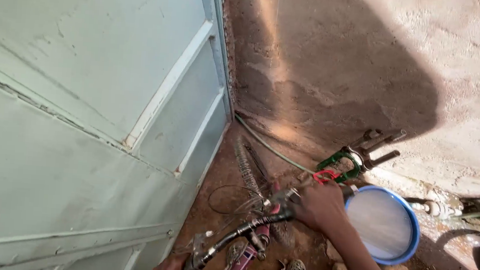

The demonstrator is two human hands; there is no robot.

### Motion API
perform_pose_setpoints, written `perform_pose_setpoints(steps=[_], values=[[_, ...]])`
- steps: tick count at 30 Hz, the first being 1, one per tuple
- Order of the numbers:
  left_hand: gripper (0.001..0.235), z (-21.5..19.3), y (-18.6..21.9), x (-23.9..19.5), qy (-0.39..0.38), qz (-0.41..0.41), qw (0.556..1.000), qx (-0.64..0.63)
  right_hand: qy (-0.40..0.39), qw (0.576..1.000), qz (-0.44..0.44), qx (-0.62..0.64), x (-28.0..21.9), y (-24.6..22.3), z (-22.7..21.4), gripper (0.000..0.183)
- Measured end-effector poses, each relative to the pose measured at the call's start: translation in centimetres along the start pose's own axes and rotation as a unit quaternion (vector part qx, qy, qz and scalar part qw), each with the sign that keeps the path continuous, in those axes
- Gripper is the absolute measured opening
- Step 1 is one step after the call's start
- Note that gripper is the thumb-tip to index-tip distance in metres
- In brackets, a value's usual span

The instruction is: The person wipes the bicycle seat with a blue cloth, then uses a wrench to tighten bolts on the handlebars. They adjust the handlebars and test the movement before placing the wrench on the floor.

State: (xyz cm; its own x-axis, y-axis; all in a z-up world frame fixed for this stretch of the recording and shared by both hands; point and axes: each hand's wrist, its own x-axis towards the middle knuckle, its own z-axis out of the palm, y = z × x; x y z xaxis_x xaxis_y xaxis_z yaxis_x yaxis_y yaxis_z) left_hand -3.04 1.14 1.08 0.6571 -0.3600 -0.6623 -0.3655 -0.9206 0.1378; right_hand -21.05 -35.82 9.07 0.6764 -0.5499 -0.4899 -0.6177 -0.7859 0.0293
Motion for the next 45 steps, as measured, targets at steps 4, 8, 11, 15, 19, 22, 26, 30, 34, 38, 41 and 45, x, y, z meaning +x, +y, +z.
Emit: perform_pose_setpoints(steps=[4,8,11,15,19,22,26,30,34,38,41,45], values=[[0.074,-2.3,-0.9,7.7,0.125,0.153,0.979,0.053,-0.005,0.984,0.119,0.130,-4.9,-0.8,1.6,0.053],[0.009,-16.4,12.7,6.3,0.147,0.469,0.857,0.157,0.104,0.974,0.144,0.139,-6.7,2.6,42.2,0.053],[0.024,-13.5,16.6,10.7,0.277,0.639,0.709,0.116,0.031,0.981,0.103,0.159,-5.3,4.6,42.1,0.059],[0.040,-10.2,7.4,6.9,0.202,0.522,0.826,0.069,-0.081,0.978,0.053,0.187,-2.1,4.6,29.8,0.073],[0.051,0.5,-0.2,3.0,0.089,0.142,0.986,0.015,0.013,0.993,0.073,0.096,0.4,0.5,1.7,0.044],[0.049,1.7,-1.4,2.0,0.076,0.079,0.994,0.014,0.081,0.992,0.043,0.090,0.8,-1.1,0.6,0.055],[0.064,-1.3,-1.9,11.4,0.379,0.349,0.854,0.077,0.004,0.895,0.269,0.356,-7.3,-1.5,1.6,0.053],[0.024,-15.0,13.6,7.5,0.236,0.531,0.809,0.092,-0.041,0.683,0.281,0.673,-11.0,-4.0,14.7,0.043],[0.038,-13.6,10.8,8.0,0.246,0.551,0.786,0.139,-0.099,0.769,0.319,0.545,-10.4,-2.5,14.4,0.052],[0.068,-0.9,-2.2,4.4,0.181,0.177,0.965,0.064,-0.005,0.988,0.110,0.108,-4.2,1.0,3.8,0.059],[0.068,1.9,-1.8,-1.1,0.066,0.044,0.997,0.014,0.078,0.996,-0.046,-0.016,-0.1,-1.1,1.1,0.048],[0.039,-4.5,1.0,3.2,0.194,0.102,0.975,0.024,0.091,0.992,0.062,0.069,-5.1,-1.4,4.4,0.057]])
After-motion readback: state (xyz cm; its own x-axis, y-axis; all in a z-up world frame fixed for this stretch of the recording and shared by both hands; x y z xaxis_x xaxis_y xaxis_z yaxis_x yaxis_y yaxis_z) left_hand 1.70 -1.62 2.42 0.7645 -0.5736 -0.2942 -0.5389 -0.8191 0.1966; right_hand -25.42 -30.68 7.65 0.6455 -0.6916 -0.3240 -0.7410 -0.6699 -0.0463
